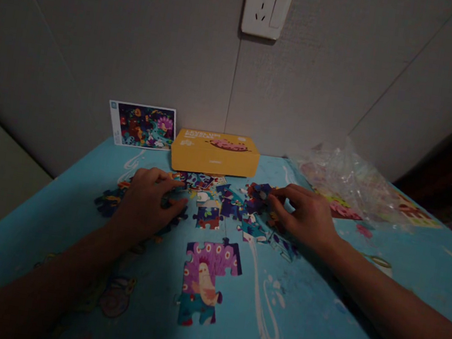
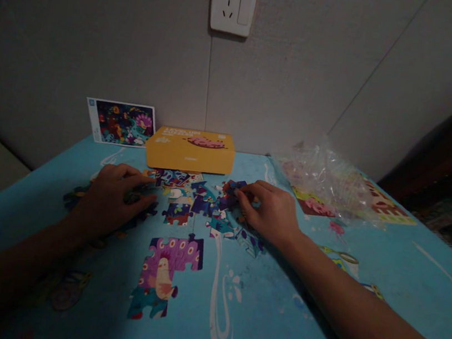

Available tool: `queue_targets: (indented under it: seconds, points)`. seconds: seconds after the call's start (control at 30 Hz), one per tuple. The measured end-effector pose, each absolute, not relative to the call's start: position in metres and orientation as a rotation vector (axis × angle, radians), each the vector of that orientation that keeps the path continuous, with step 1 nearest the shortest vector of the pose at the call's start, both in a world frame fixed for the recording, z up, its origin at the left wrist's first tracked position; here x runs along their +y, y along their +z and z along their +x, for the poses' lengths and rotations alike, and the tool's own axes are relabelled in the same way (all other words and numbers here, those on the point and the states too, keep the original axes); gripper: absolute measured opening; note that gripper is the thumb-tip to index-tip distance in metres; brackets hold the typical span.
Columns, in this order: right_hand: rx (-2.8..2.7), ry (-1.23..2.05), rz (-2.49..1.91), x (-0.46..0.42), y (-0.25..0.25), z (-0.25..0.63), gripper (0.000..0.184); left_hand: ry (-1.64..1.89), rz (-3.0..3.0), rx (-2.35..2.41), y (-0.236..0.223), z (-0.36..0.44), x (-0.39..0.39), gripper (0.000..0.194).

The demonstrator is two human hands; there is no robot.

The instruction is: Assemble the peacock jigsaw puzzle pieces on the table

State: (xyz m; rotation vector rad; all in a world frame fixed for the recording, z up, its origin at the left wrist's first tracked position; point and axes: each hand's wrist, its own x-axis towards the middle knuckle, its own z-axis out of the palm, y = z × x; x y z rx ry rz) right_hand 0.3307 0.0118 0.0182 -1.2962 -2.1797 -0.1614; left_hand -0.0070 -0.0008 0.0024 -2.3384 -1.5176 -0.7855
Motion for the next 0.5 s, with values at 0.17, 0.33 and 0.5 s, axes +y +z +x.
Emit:
queue_targets:
  seconds: [0.17, 0.33, 0.5]
  points:
    - [-2.214, -0.095, -1.259, 0.009, 0.018, 0.328, 0.027, -0.749, -2.323, -1.539, 0.000, -0.009, -0.001, 0.033]
    - [-2.167, -0.114, -1.227, 0.007, 0.018, 0.327, 0.027, -0.790, -2.359, -1.492, 0.008, -0.003, -0.001, 0.029]
    - [-2.172, -0.093, -1.240, 0.009, 0.016, 0.327, 0.027, -1.106, -2.286, -1.387, 0.026, 0.001, -0.037, 0.026]
